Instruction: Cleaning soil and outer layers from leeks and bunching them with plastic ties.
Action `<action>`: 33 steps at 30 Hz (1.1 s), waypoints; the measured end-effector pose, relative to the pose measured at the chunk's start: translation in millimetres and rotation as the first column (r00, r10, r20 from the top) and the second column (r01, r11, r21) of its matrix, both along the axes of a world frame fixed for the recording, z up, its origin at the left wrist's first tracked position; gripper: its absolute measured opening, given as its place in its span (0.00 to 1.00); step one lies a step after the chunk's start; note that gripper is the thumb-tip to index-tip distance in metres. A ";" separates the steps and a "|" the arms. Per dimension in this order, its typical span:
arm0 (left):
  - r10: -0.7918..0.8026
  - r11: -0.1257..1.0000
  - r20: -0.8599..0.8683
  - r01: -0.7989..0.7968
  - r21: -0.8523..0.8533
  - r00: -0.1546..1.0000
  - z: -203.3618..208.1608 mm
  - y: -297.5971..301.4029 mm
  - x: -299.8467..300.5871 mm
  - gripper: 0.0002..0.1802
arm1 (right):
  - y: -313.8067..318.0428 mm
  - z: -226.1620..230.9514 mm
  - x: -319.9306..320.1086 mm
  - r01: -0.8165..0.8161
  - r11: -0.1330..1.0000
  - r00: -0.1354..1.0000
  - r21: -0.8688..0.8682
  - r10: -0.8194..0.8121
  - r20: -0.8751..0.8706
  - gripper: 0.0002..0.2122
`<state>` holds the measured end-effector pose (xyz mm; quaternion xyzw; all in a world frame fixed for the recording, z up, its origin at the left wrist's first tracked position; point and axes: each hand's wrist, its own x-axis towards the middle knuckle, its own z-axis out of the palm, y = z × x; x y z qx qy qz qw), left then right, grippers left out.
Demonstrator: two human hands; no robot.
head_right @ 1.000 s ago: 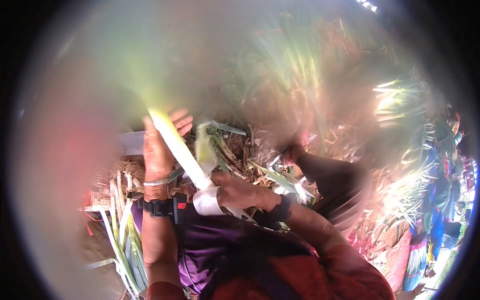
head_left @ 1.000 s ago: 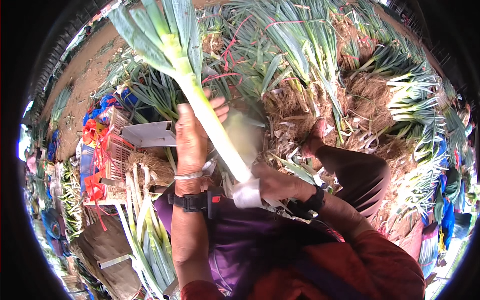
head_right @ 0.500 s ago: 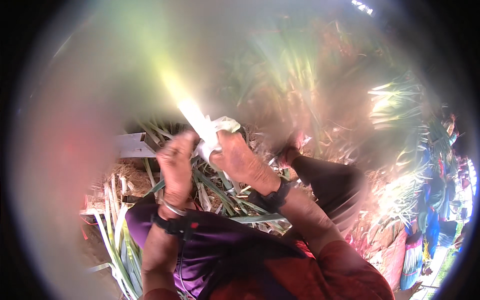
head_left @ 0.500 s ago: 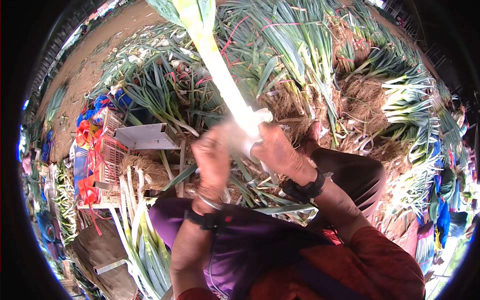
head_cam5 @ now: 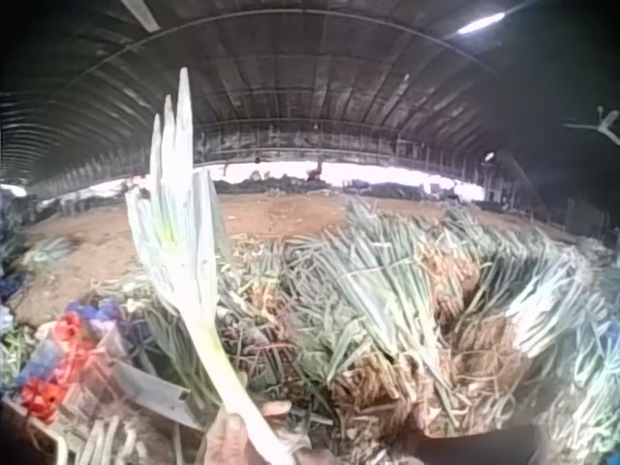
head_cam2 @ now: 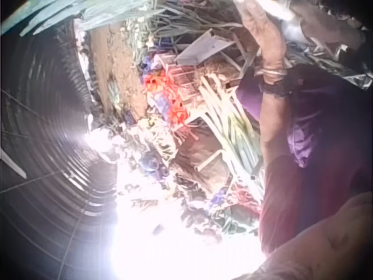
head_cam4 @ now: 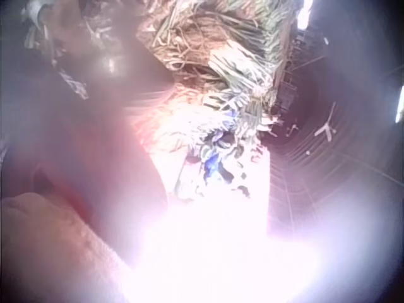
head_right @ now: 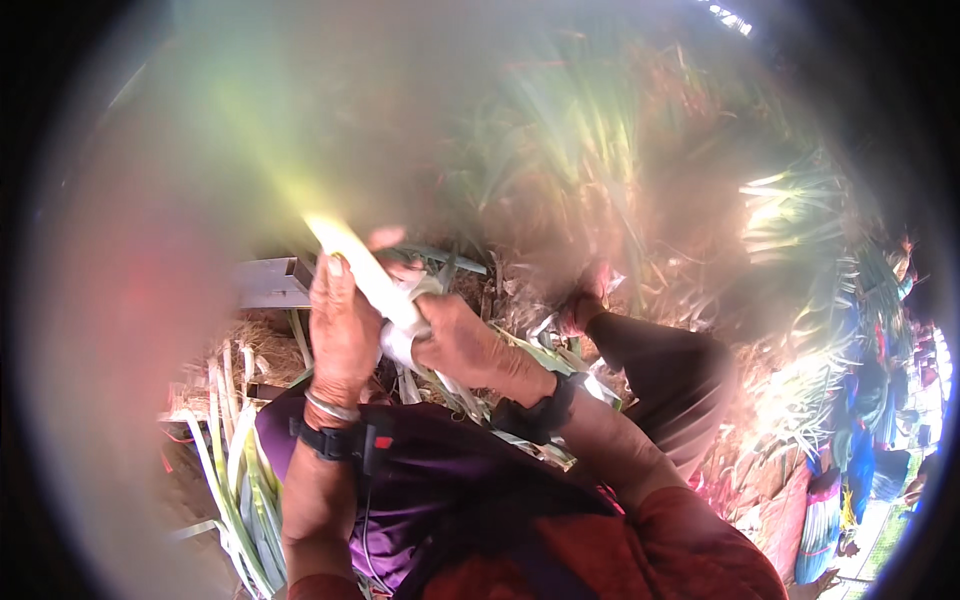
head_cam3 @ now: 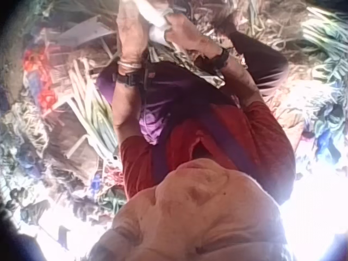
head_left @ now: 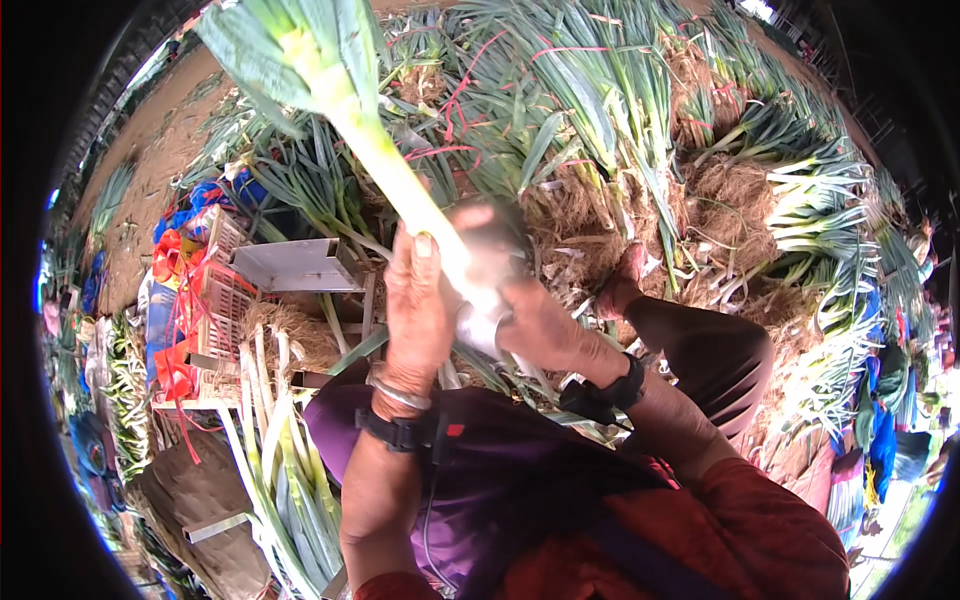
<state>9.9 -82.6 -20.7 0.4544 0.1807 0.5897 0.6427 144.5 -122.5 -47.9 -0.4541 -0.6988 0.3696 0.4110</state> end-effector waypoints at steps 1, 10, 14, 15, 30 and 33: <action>0.062 0.998 -0.020 -0.062 0.013 0.998 -5.7 -4.9 0.0 0.21 | 5.8 1.3 -1.3 -0.016 0.998 0.999 0.053 0.017 -0.033 0.15; 0.424 0.902 -0.054 -0.417 0.113 0.904 -7.3 2.0 -14.1 0.16 | 5.7 0.5 -18.4 0.091 0.980 0.995 0.179 -0.084 -0.049 0.14; 0.422 0.902 -0.116 -0.403 0.154 0.899 -6.7 2.8 -13.0 0.09 | 1.2 -4.1 -19.8 0.127 0.975 0.992 0.181 -0.122 -0.040 0.14; 0.434 0.895 -0.126 -0.412 0.169 0.892 -6.1 1.5 -12.3 0.08 | 0.1 -3.0 -20.4 0.140 0.973 0.990 0.184 -0.135 -0.043 0.14; 0.325 0.939 -0.251 -0.281 0.196 0.912 1.4 -14.8 -17.5 0.09 | 7.8 -13.8 -7.8 0.110 0.977 0.994 0.181 -0.111 -0.006 0.15; 0.100 0.888 -0.624 0.213 0.407 0.775 15.6 -17.9 -34.7 0.11 | 16.1 -14.2 2.7 0.031 0.993 0.999 0.116 -0.033 0.009 0.14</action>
